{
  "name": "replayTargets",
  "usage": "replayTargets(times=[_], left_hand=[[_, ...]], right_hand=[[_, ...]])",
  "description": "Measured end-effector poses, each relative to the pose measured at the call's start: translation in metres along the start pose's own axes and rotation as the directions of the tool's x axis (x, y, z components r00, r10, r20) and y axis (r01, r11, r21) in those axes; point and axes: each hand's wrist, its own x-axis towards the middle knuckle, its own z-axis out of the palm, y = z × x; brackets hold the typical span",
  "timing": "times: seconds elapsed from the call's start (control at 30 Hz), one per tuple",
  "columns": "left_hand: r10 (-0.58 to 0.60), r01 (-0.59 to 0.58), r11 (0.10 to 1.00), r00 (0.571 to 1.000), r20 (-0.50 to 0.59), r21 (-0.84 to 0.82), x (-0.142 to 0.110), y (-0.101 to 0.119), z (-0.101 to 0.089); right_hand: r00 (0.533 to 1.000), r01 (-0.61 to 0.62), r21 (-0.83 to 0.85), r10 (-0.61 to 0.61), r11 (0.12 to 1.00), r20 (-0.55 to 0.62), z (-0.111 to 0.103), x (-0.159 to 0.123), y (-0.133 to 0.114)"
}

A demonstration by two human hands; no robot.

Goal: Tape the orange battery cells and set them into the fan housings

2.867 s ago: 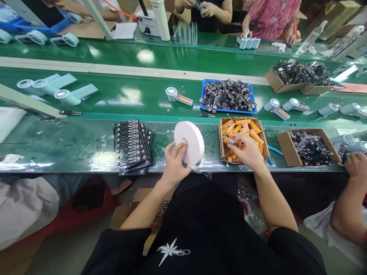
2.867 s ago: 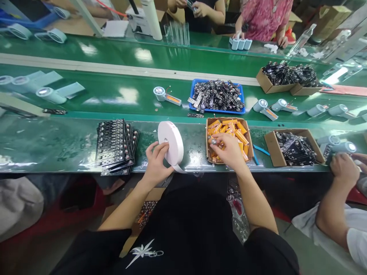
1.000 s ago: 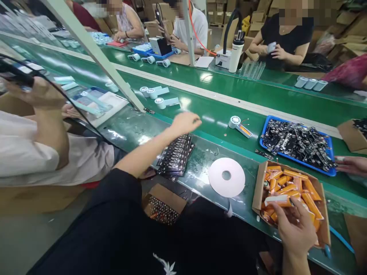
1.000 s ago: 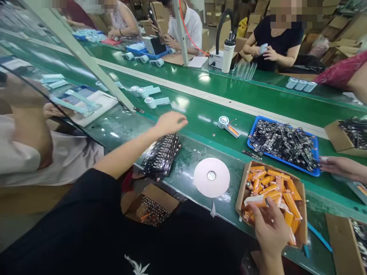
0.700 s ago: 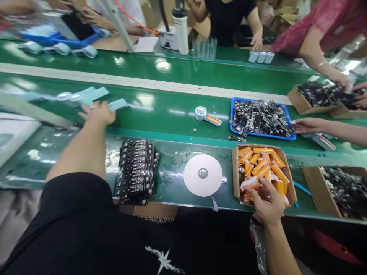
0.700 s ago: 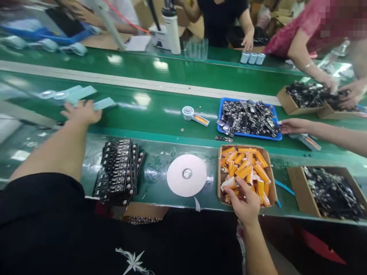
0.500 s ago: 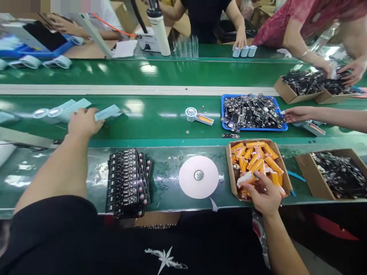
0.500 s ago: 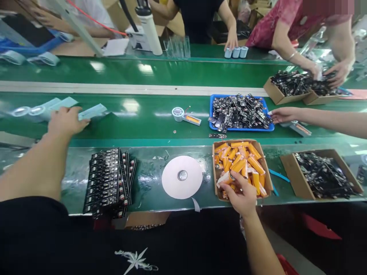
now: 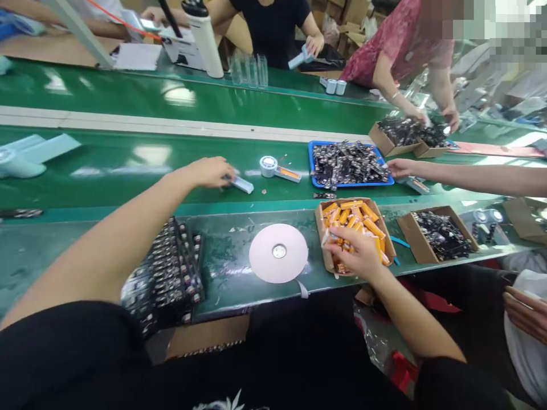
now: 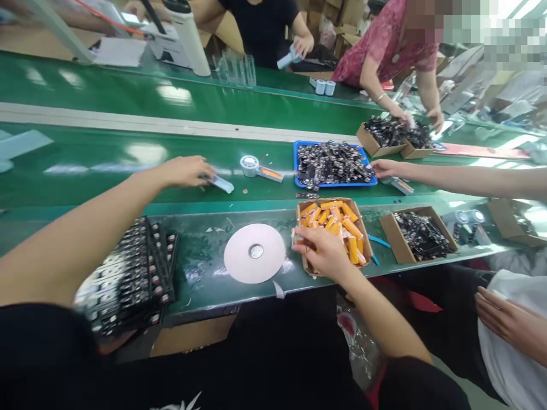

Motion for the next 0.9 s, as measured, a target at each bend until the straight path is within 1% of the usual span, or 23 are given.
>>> replayTargets(times=[0.07, 0.1, 0.17, 0.23, 0.27, 0.3, 0.37, 0.43, 0.5, 0.63, 0.73, 0.83, 0.9], left_hand=[[-0.097, 0.1, 0.99, 0.995, 0.033, -0.101, -0.001, 0.003, -0.01], [-0.158, 0.157, 0.969, 0.987, 0.013, -0.191, -0.001, 0.006, -0.013], [-0.258, 0.209, 0.92, 0.96, -0.11, -0.331, 0.001, 0.011, -0.017], [-0.308, 0.24, 0.904, 0.939, -0.15, -0.354, 0.006, 0.015, -0.015], [-0.321, 0.248, 0.901, 0.933, -0.162, -0.356, 0.008, 0.017, -0.014], [-0.328, 0.254, 0.9, 0.93, -0.166, -0.354, 0.01, 0.019, -0.013], [-0.336, 0.257, 0.898, 0.925, -0.18, -0.357, 0.012, 0.023, -0.011], [-0.339, 0.254, 0.897, 0.921, -0.192, -0.362, 0.014, 0.026, -0.009], [-0.339, 0.251, 0.896, 0.919, -0.199, -0.366, 0.017, 0.029, -0.008], [-0.346, 0.256, 0.894, 0.916, -0.203, -0.368, 0.023, 0.033, -0.007], [-0.354, 0.266, 0.89, 0.916, -0.191, -0.37, 0.025, 0.038, -0.007], [-0.357, 0.281, 0.887, 0.921, -0.159, -0.366, 0.025, 0.051, -0.012], [-0.356, 0.29, 0.888, 0.925, -0.134, -0.356, 0.023, 0.065, -0.019]], right_hand=[[0.997, 0.051, 0.019, -0.052, 0.999, 0.061, 0.007, 0.043, -0.007], [0.994, 0.065, 0.046, -0.069, 0.997, 0.083, 0.016, 0.068, -0.007], [0.987, 0.074, 0.113, -0.089, 0.991, 0.132, 0.047, 0.122, -0.003], [0.974, 0.06, 0.121, -0.084, 0.991, 0.209, 0.09, 0.172, 0.001], [0.965, 0.059, 0.077, -0.077, 0.995, 0.253, 0.111, 0.193, 0.003], [0.952, 0.073, -0.001, -0.069, 0.997, 0.297, 0.13, 0.211, 0.004], [0.916, 0.144, -0.225, -0.044, 0.964, 0.398, 0.159, 0.236, 0.005], [0.874, 0.224, -0.404, 0.0, 0.887, 0.486, 0.174, 0.249, 0.004], [0.843, 0.259, -0.491, 0.053, 0.832, 0.535, 0.18, 0.253, 0.003], [0.809, 0.263, -0.552, 0.13, 0.791, 0.573, 0.184, 0.257, -0.003], [0.775, 0.264, -0.576, 0.185, 0.774, 0.604, 0.19, 0.261, -0.005], [0.748, 0.248, -0.571, 0.22, 0.783, 0.626, 0.19, 0.261, -0.006], [0.751, 0.233, -0.544, 0.206, 0.806, 0.627, 0.184, 0.258, -0.012]])
